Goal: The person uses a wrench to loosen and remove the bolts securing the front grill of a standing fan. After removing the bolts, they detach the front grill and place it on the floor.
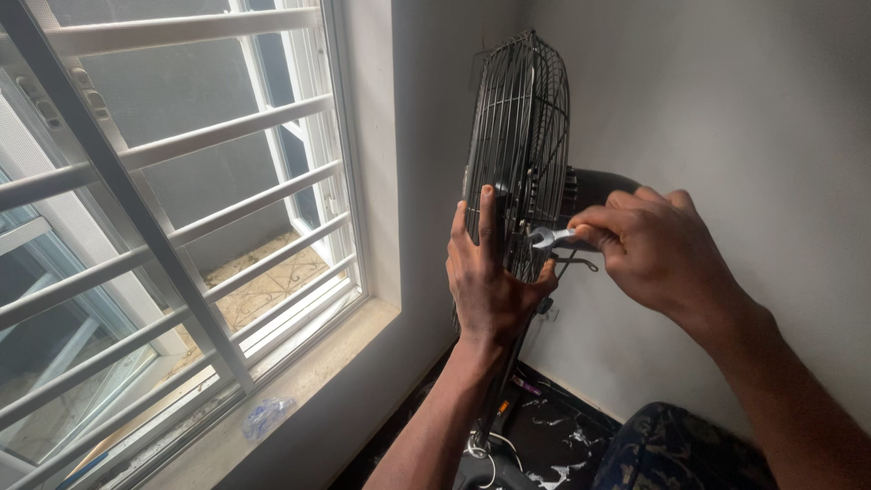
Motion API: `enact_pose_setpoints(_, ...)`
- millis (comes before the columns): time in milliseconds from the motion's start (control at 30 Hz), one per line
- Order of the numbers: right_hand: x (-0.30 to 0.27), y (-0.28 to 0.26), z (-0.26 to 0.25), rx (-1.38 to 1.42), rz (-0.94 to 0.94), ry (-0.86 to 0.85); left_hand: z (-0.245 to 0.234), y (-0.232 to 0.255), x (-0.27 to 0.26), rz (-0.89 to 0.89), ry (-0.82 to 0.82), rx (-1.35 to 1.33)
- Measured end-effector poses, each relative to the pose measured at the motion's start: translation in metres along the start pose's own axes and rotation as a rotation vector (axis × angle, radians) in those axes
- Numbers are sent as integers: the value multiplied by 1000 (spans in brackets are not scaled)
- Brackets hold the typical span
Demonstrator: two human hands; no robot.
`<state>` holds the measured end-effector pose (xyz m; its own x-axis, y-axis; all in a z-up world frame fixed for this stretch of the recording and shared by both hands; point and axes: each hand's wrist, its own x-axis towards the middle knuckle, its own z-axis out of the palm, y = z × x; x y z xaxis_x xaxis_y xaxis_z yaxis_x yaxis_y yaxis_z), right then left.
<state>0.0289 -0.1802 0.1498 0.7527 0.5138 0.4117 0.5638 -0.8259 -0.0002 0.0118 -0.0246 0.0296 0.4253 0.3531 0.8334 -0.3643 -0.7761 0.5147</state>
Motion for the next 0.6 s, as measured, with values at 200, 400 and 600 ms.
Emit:
enact_pose_setpoints(200, -3, 4, 15, 339, 181, -114, 0, -1, 0, 6, 4, 10)
enact_pose_setpoints(400, 6, 22, 30, 691, 48, -171, 4, -2, -2, 7, 12, 29)
enact_pose_setpoints(600, 7, 8, 11, 558, 164, -139, 1, -2, -1, 0, -5, 17)
